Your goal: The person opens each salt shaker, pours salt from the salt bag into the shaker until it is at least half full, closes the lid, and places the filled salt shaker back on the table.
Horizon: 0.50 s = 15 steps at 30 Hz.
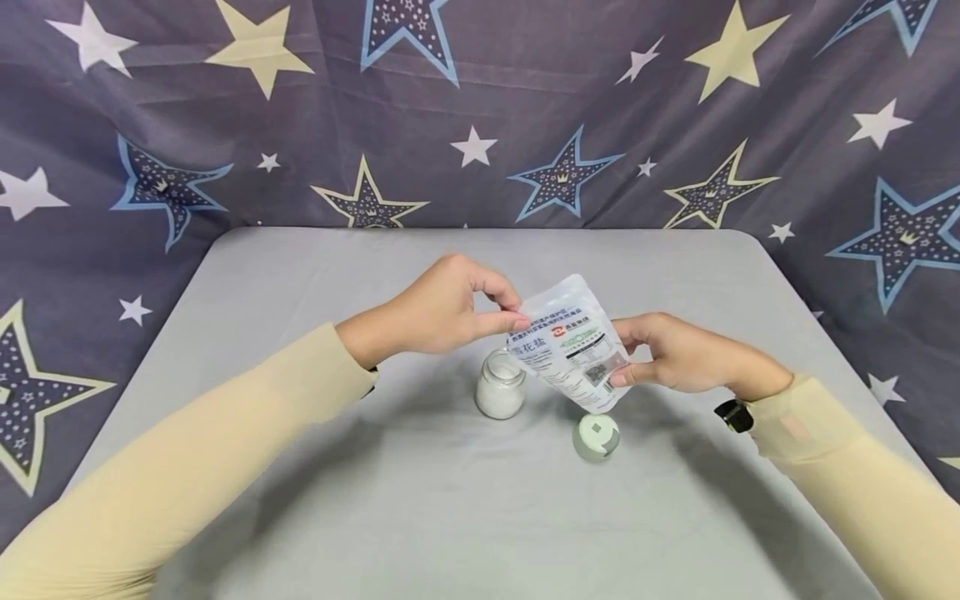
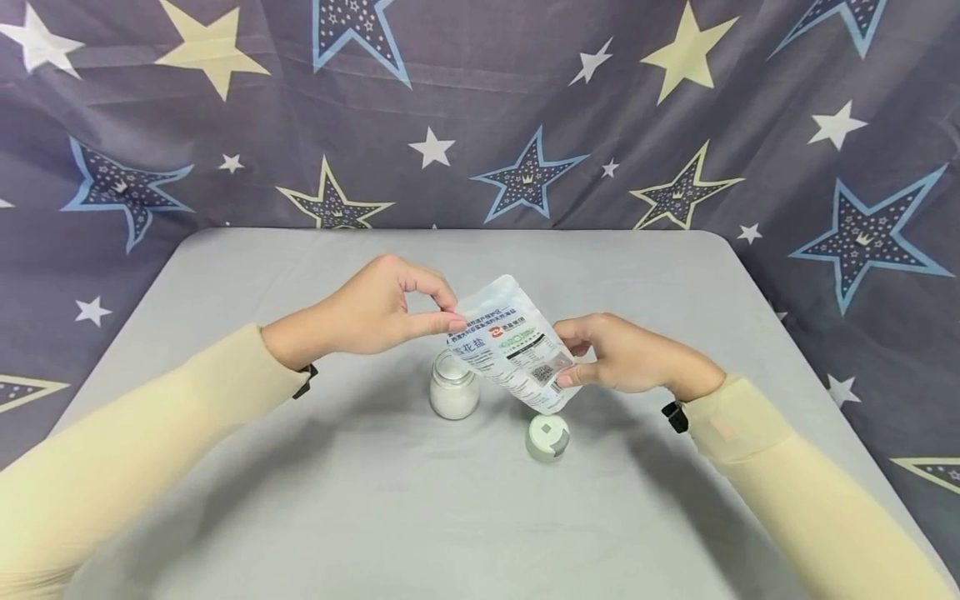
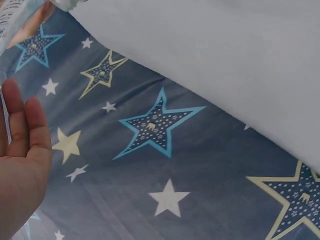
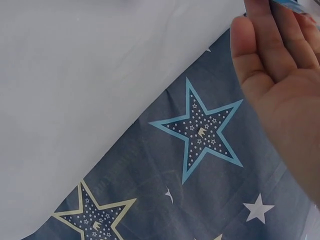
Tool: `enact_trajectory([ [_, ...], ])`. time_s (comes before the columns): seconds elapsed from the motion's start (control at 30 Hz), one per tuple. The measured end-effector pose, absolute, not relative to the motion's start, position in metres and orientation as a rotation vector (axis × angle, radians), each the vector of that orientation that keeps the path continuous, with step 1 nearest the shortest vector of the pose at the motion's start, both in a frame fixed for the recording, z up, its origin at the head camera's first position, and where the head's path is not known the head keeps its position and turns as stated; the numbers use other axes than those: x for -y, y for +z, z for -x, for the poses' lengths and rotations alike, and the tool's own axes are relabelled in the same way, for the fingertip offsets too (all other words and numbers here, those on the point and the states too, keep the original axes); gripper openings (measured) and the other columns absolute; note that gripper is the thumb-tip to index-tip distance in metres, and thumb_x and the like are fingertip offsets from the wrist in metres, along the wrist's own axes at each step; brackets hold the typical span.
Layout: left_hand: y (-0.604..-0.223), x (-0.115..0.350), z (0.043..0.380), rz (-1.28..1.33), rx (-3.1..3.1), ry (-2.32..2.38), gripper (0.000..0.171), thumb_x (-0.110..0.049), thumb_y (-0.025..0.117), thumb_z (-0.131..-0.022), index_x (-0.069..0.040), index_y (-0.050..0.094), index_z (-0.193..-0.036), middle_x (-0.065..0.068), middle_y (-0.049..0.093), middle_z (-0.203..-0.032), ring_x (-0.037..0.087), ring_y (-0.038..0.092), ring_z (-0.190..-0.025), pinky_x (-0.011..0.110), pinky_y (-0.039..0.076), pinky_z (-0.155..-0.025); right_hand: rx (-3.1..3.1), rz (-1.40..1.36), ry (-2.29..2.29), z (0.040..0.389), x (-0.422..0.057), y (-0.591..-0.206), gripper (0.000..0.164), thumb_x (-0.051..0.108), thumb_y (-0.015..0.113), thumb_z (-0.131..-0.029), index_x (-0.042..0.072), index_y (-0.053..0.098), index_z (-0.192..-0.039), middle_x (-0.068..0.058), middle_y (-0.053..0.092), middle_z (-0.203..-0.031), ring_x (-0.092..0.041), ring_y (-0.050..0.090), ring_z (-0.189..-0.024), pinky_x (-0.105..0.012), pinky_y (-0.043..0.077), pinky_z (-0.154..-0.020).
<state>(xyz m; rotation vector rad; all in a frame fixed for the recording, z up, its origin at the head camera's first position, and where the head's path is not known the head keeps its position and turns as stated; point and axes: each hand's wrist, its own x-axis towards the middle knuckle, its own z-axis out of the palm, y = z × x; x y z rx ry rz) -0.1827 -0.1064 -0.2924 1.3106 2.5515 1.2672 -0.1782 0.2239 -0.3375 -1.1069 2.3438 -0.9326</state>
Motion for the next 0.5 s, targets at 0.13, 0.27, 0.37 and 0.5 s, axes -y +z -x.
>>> enact_trajectory([
  [0.13, -0.284, 0.101, 0.182, -1.361, -2.55, 1.246, 0.006, -0.015, 0.082, -0.088, -0.014, 0.08, -0.082, -0.009, 0.074, -0.082, 0.007, 0.065, -0.076, 0.03, 0.052, -0.077, -2.38, 1.065, -0.928, 0.178, -0.222, -0.341, 0.037, 0.013, 0.08, -0.089, 0.006, 0.07, -0.123, 0.001, 0.075, -0.115, -0.014, 0.069, -0.102, -0.035, 0.053, -0.093],
  [0.27, -0.277, 0.097, 0.182, -1.388, -2.55, 1.228, 0.006, -0.014, 0.082, -0.088, -0.013, 0.08, -0.083, -0.008, 0.074, -0.082, 0.01, 0.063, -0.073, 0.029, 0.051, -0.074, -2.403, 1.066, -0.947, 0.177, -0.219, -0.343, 0.037, 0.011, 0.08, -0.088, 0.003, 0.07, -0.122, -0.002, 0.075, -0.113, -0.016, 0.069, -0.103, -0.038, 0.053, -0.093],
  [0.37, -0.273, 0.094, 0.183, -1.395, -2.569, 1.209, 0.007, -0.015, 0.082, -0.089, -0.013, 0.079, -0.083, -0.008, 0.074, -0.082, 0.011, 0.06, -0.071, 0.029, 0.049, -0.072, -2.41, 1.066, -0.974, 0.177, -0.217, -0.345, 0.039, 0.008, 0.081, -0.087, 0.003, 0.07, -0.123, -0.002, 0.075, -0.114, -0.017, 0.069, -0.105, -0.04, 0.053, -0.095],
  [0.5, -0.269, 0.09, 0.184, -1.409, -2.601, 1.183, 0.008, -0.016, 0.082, -0.089, -0.013, 0.079, -0.083, -0.008, 0.074, -0.082, 0.009, 0.061, -0.073, 0.028, 0.05, -0.075, -2.427, 1.044, -0.996, 0.176, -0.214, -0.347, 0.041, 0.007, 0.082, -0.085, 0.003, 0.07, -0.125, -0.002, 0.075, -0.117, -0.018, 0.068, -0.108, -0.045, 0.051, -0.098],
])
